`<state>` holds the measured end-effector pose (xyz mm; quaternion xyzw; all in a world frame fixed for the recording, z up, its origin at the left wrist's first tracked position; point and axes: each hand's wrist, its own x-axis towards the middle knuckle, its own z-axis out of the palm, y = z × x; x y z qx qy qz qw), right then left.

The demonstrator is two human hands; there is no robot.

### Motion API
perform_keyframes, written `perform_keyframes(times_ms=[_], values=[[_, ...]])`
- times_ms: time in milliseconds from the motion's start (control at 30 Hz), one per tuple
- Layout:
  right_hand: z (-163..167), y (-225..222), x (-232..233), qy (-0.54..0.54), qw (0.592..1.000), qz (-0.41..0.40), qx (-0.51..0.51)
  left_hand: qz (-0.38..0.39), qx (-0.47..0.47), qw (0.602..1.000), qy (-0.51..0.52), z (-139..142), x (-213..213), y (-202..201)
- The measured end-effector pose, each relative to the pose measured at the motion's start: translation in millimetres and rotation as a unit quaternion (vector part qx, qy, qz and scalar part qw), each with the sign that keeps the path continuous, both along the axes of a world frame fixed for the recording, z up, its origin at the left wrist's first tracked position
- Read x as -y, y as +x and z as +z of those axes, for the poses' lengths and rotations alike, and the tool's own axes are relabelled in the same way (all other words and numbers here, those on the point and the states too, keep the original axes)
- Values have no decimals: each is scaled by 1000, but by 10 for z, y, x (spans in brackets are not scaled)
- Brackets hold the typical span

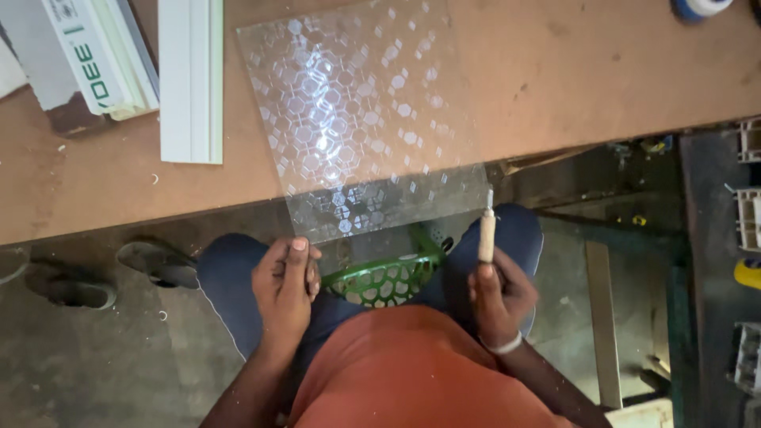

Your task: The person uses a utility knife to score a transparent patterned plastic sheet and then snaps it apart with pliers. They repeat this process to trim the sheet into smaller pieces on a workbench.

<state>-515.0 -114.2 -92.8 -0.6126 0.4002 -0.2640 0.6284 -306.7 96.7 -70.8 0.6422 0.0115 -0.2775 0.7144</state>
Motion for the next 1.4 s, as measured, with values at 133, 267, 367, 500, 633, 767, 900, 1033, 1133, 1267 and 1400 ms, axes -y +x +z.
perform_keyframes(times_ms=[133, 267, 367, 500, 633, 767, 900, 1033, 1133, 1267, 1400], values=[[14, 2, 5, -18, 1000, 10, -23, -5, 1, 1000, -2, 3, -11, -12], [29, 28, -61, 2, 999, 39, -10, 1, -1, 1000, -4, -14, 4, -14], [34, 37, -118, -25, 998, 60, 21, 5, -5, 1000, -5, -22, 5, -18], [7, 85, -123, -7, 997, 81, -2, -7, -11, 1000, 1, -15, -13, -28], [6, 154, -144, -14, 994, 102, 30, -7, 4, 1000, 1, 1, -11, -25], [62, 195, -185, -42, 990, 132, 35, -16, 10, 999, 26, 16, -9, -6], [90, 225, -191, -38, 990, 134, -9, -9, 14, 1000, -25, 12, -5, 3], [79, 233, -253, -19, 988, 148, 23, -21, 11, 1000, -12, 9, -17, -6], [62, 249, -297, 18, 988, 155, 0, -20, 28, 999, -18, 10, -17, 2], [38, 268, -281, 7, 987, 161, -5, -17, 43, 999, -16, 26, -12, 3], [-50, 305, -187, 26, 998, 51, 22, -19, 54, 998, 13, 33, -1, 7]])
